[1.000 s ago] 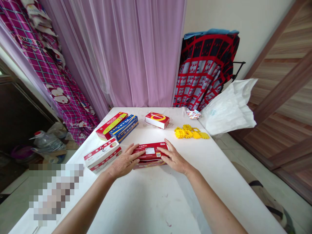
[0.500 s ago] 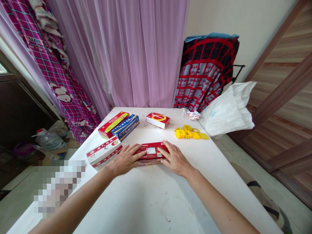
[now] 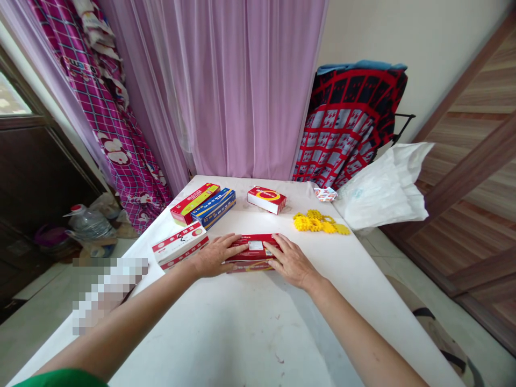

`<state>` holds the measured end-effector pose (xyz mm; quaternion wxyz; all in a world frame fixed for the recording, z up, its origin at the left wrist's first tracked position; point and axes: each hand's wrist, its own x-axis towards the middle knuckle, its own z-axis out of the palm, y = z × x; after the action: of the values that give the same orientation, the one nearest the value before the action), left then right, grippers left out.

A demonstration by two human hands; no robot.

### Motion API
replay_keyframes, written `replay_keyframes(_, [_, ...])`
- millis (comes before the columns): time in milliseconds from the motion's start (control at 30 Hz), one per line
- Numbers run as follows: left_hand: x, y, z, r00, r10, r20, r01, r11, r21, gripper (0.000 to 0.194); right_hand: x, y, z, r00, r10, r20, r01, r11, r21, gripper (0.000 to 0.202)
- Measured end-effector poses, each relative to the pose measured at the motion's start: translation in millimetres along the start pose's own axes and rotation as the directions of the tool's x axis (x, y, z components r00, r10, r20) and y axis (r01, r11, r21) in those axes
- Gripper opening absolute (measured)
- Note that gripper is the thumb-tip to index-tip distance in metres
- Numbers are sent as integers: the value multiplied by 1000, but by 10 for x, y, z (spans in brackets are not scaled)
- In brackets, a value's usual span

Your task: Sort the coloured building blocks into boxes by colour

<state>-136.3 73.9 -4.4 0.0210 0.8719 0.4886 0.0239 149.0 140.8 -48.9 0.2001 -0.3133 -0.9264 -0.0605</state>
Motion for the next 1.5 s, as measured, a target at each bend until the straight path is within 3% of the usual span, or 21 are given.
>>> replay_keyframes(200, [-31,83,0,998,21,-52,-13,986,165,59,-14,-22,13,1000,13,-15,-14,1000,-24,49])
replay_keyframes(400, [5,127,-36,999,20,-33,-11,972,236,57,9,-23,7,1000,16,-12,-17,998,-56,48])
replay_keyframes(667, [-40,271,37,993,19,-116,21,942,335,48,-63,-98,151,981,-50,-187,27,992,-126,42])
replay_keyframes(800, [-16,378,51,992,22,-125,18,950,312,51,-46,-102,115,980,-91,-177,61,984,-169,45])
replay_keyframes(933, [80,505,194,987,-5,-164,52,957,286,51,-14,-152,31,986,-118,-122,92,975,-202,47])
replay_keyframes(1133, [147,530,407,977,-57,-207,106,965,238,54,-18,-276,135,974,-48,-223,8,985,-175,38])
replay_keyframes(1300, [156,504,422,970,-69,-232,120,970,212,50,-3,-339,216,963,18,-270,-59,988,-142,35])
replay_keyframes(1500, [147,533,352,964,-72,-257,125,973,195,45,-16,-438,118,970,105,-218,-118,992,-46,45])
